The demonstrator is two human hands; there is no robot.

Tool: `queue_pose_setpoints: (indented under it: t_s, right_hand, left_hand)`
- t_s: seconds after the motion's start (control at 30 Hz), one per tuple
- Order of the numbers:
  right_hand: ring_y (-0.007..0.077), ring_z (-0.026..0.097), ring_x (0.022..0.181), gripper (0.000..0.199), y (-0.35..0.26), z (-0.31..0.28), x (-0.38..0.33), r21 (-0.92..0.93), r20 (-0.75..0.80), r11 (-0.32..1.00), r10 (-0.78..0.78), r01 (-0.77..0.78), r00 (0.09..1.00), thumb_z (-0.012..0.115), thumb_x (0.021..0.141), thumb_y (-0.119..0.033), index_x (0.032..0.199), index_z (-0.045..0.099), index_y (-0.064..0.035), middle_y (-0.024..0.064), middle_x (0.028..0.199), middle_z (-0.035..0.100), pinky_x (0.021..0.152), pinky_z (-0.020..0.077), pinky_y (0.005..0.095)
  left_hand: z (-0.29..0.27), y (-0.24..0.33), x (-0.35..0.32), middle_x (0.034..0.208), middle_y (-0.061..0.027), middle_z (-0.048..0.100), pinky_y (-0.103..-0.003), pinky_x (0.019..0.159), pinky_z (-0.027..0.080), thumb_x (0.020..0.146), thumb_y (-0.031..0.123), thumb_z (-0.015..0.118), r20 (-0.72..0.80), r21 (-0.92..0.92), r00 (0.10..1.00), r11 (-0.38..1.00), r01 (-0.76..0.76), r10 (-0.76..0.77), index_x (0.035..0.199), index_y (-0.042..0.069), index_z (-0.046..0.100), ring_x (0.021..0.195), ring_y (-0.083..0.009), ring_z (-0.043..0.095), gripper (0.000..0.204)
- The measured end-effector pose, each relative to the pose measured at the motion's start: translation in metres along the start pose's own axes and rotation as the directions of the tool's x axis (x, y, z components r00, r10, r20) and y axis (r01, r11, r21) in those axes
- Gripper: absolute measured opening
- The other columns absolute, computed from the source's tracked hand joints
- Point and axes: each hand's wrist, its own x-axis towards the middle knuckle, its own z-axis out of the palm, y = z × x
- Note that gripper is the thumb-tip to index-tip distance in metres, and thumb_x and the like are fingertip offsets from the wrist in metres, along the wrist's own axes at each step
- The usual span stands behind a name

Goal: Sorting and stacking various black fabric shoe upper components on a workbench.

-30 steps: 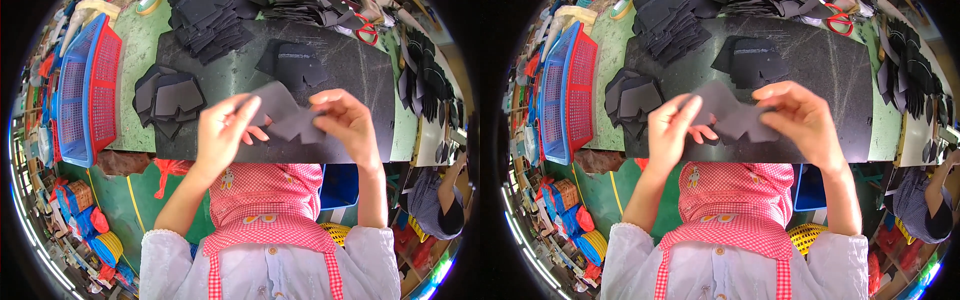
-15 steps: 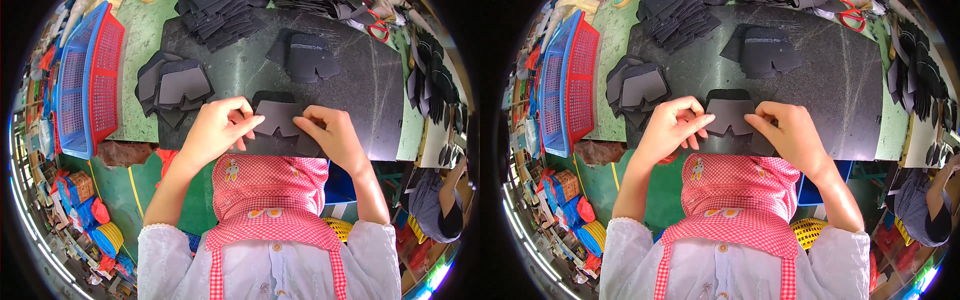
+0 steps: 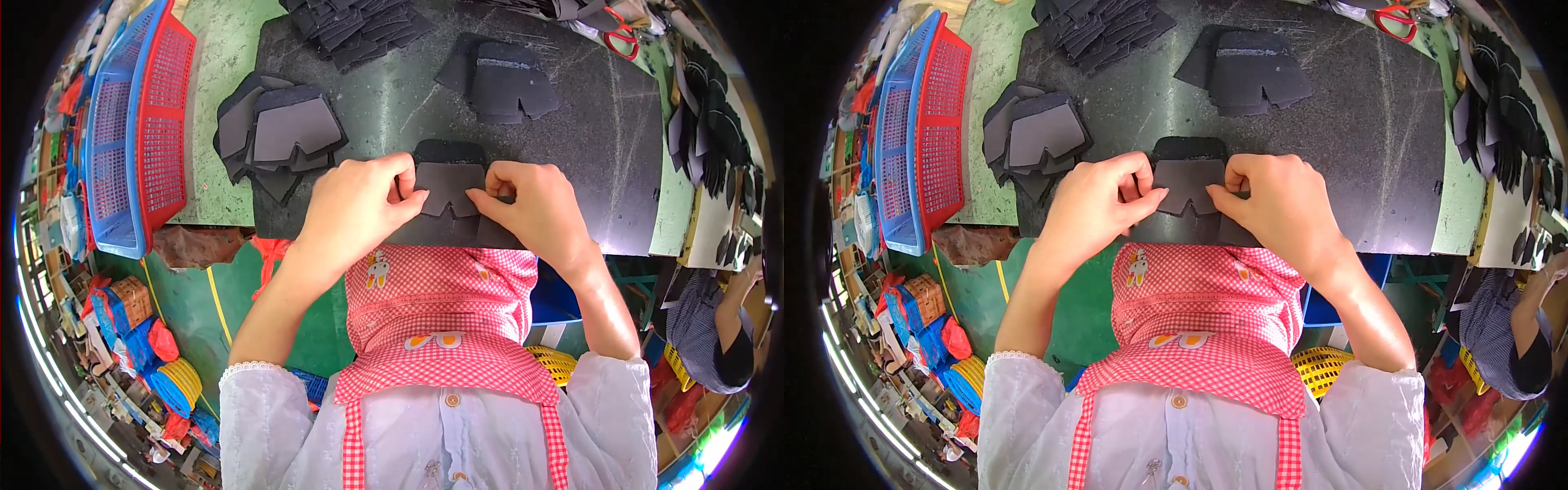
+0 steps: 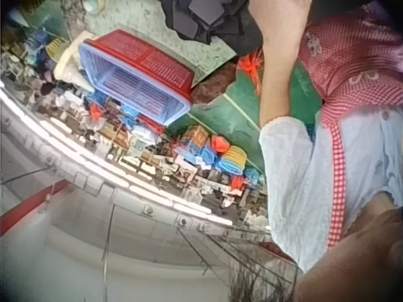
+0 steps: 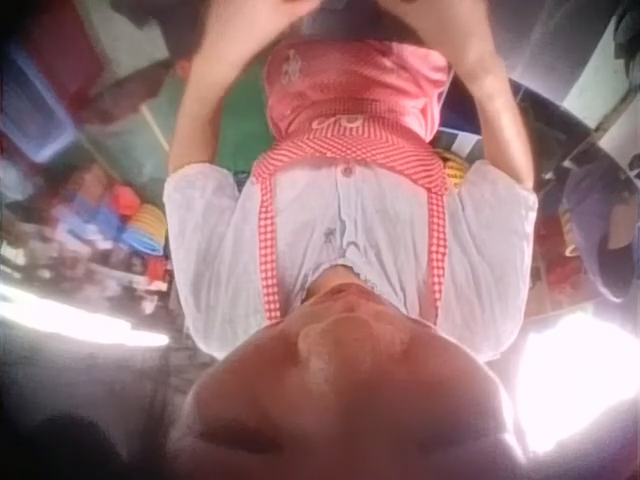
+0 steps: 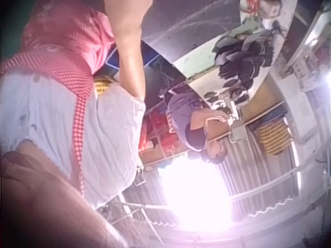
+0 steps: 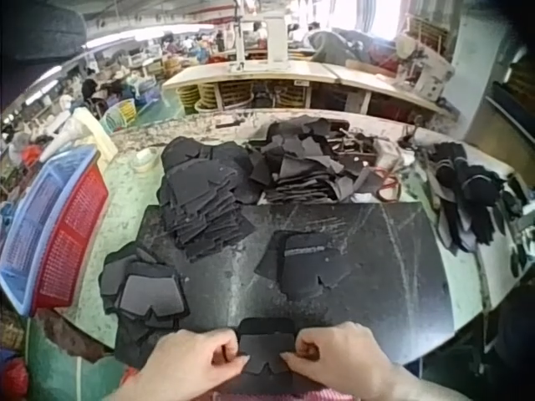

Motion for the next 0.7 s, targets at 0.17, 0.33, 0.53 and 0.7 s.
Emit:
queue_pose_setpoints:
  t_s: [0.17,0.33,0.53,0.7]
  right_hand:
    - [0.0348,0.071,0.069,0.031,0.003,-0.007,0.0,-0.148,-0.067,0.989,0.017,-0.027,0.998,0.082,0.087,-0.032,0.079,0.067,-0.0064,0.0113,0.072,0.07,0.065,0.0555,0.0425]
    - [0.0264,0.065,0.062,0.028,0.03,-0.012,-0.002,0.072,-0.135,0.992,-0.094,0.105,0.986,0.083,0.088,-0.026,0.087,0.066,-0.0046,0.0097,0.069,0.065,0.061,0.0515,0.0367]
    - [0.0073,0.05,0.061,0.015,0.063,-0.041,-0.018,0.233,-0.21,0.972,0.087,-0.036,0.974,0.074,0.097,-0.014,0.095,0.07,0.0004,0.0043,0.067,0.058,0.058,0.0437,0.0277]
    - [0.0076,0.054,0.065,0.013,0.049,-0.041,-0.017,0.27,-0.198,0.96,-0.026,0.08,0.98,0.073,0.097,-0.011,0.106,0.073,-0.0012,0.0056,0.072,0.063,0.062,0.0457,0.027]
  left_hand:
    - [0.011,0.005,-0.002,0.11,-0.0106,0.063,-0.038,0.083,0.055,0.077,0.001,0.081,-0.348,0.42,0.803,0.846,-0.328,0.484,0.138,0.014,0.057,0.1,-0.0307,0.064,0.067]
    - [0.009,-0.01,-0.013,0.159,-0.0062,0.05,-0.028,0.091,0.054,0.083,-0.011,0.072,-0.457,-0.33,0.859,0.852,-0.406,0.232,0.156,0.013,0.05,0.108,-0.0128,0.063,0.08]
    - [-0.038,-0.001,0.024,0.125,-0.0142,0.068,-0.048,0.106,0.046,0.08,0.02,0.084,-0.623,0.386,0.571,0.845,-0.371,0.535,0.131,0.013,0.069,0.121,-0.0356,0.06,0.054]
    - [0.038,0.047,0.111,0.114,-0.0031,0.066,-0.042,0.095,0.051,0.078,0.024,0.089,-0.545,0.431,0.493,0.731,-0.529,0.679,0.112,0.017,0.079,0.107,-0.0278,0.061,0.036]
